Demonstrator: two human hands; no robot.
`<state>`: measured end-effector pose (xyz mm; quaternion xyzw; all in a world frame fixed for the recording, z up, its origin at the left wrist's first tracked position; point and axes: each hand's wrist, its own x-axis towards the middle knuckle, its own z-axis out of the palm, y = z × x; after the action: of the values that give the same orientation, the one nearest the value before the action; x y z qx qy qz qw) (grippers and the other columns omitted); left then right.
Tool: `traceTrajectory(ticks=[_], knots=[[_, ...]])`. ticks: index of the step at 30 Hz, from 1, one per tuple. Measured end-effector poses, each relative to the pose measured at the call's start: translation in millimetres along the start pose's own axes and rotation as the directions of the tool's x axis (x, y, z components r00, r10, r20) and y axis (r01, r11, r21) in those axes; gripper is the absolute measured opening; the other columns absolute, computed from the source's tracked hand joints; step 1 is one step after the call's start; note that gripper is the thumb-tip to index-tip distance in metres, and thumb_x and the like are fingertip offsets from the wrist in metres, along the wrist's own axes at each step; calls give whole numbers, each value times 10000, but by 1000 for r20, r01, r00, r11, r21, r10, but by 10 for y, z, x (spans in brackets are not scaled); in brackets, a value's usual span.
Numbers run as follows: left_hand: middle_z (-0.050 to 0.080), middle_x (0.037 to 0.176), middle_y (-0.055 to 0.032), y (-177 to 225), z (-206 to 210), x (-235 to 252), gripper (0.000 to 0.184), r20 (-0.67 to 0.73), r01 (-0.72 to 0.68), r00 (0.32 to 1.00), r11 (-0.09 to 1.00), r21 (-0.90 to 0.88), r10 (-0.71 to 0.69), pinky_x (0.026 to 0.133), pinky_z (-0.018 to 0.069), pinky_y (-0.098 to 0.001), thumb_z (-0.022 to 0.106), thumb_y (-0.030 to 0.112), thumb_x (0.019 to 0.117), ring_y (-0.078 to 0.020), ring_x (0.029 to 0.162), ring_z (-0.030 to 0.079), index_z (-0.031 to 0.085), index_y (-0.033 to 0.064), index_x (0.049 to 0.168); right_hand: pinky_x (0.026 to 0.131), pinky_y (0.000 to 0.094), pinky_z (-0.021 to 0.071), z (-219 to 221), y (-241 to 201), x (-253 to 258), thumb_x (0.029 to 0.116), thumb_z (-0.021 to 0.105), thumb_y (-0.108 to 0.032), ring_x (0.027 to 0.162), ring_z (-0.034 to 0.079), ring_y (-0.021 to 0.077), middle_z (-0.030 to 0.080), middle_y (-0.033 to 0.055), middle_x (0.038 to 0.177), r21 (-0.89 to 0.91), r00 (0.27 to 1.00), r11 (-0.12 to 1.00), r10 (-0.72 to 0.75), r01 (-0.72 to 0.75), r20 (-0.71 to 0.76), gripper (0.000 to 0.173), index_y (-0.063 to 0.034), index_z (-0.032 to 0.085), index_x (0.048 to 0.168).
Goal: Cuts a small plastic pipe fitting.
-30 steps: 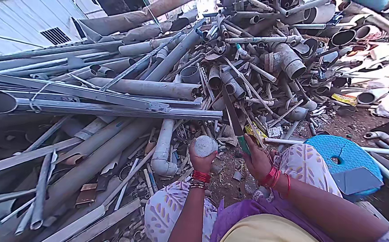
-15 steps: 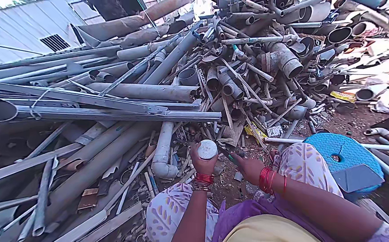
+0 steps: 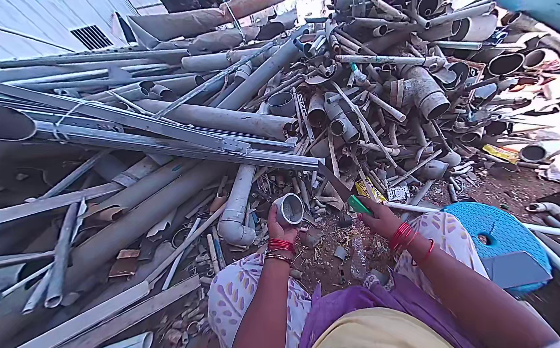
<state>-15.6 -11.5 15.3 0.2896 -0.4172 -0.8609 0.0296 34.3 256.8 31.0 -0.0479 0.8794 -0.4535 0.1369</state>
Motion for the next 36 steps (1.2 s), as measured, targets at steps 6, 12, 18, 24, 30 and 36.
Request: traceTrajectory(ticks=[6, 12, 18, 24, 30, 36], knots=[[596, 1230, -170, 76, -36, 83, 490, -22, 74, 997, 986, -147, -78, 729, 556, -444, 408, 517, 1038, -295, 973, 640, 488, 154, 1359, 789, 561, 536, -109, 175, -37, 1014, 546, -259, 802, 680, 363, 714, 242, 992, -175, 952, 936, -303, 304, 34, 534, -23, 507, 1492], [633, 1087, -136, 73, -38, 75, 509, -8, 39, 999, 998, -48, -40, 587, 522, -400, 365, 573, 1040, -244, 790, 632, 533, 160, 1287, 778, 682, 510, -87, 15, -139, 1007, 564, -246, 908, 706, 496, 733, 268, 1027, -483, 938, 809, -337, 334, 83, 447, -79, 610, 1419], [568, 1332, -177, 1, -76, 68, 390, 190, -102, 981, 952, 289, 48, 928, 514, -419, 473, 250, 1079, -255, 1159, 589, 486, 37, 1406, 816, 626, 509, 36, -179, -184, 1071, 483, -233, 1014, 671, 494, 668, 295, 1169, -649, 993, 753, -100, 111, 54, 478, -198, 486, 1547], [625, 1200, -191, -40, -110, 130, 355, 144, -138, 986, 887, 440, 82, 888, 535, -403, 518, 229, 1068, -234, 1052, 631, 550, -21, 1318, 904, 670, 478, -49, -246, -194, 1055, 539, -237, 1096, 658, 488, 682, 268, 1222, -575, 969, 803, -12, 156, 245, 459, -174, 529, 1510], [611, 1241, -168, -87, -72, 217, 393, 139, -60, 990, 969, 240, 27, 898, 537, -456, 411, 296, 1090, -256, 1086, 627, 495, 42, 1378, 875, 666, 484, 105, -417, -244, 1074, 487, -231, 1091, 650, 501, 656, 290, 1234, -624, 976, 777, 65, 83, 210, 488, -193, 456, 1559], [606, 1246, -171, -93, -98, 200, 384, 126, -97, 990, 951, 292, 62, 919, 528, -433, 427, 280, 1093, -244, 1097, 620, 507, 25, 1369, 849, 636, 503, 138, -450, -265, 1078, 464, -196, 1072, 648, 508, 601, 311, 1299, -671, 987, 740, 82, 32, 137, 523, -189, 390, 1595]])
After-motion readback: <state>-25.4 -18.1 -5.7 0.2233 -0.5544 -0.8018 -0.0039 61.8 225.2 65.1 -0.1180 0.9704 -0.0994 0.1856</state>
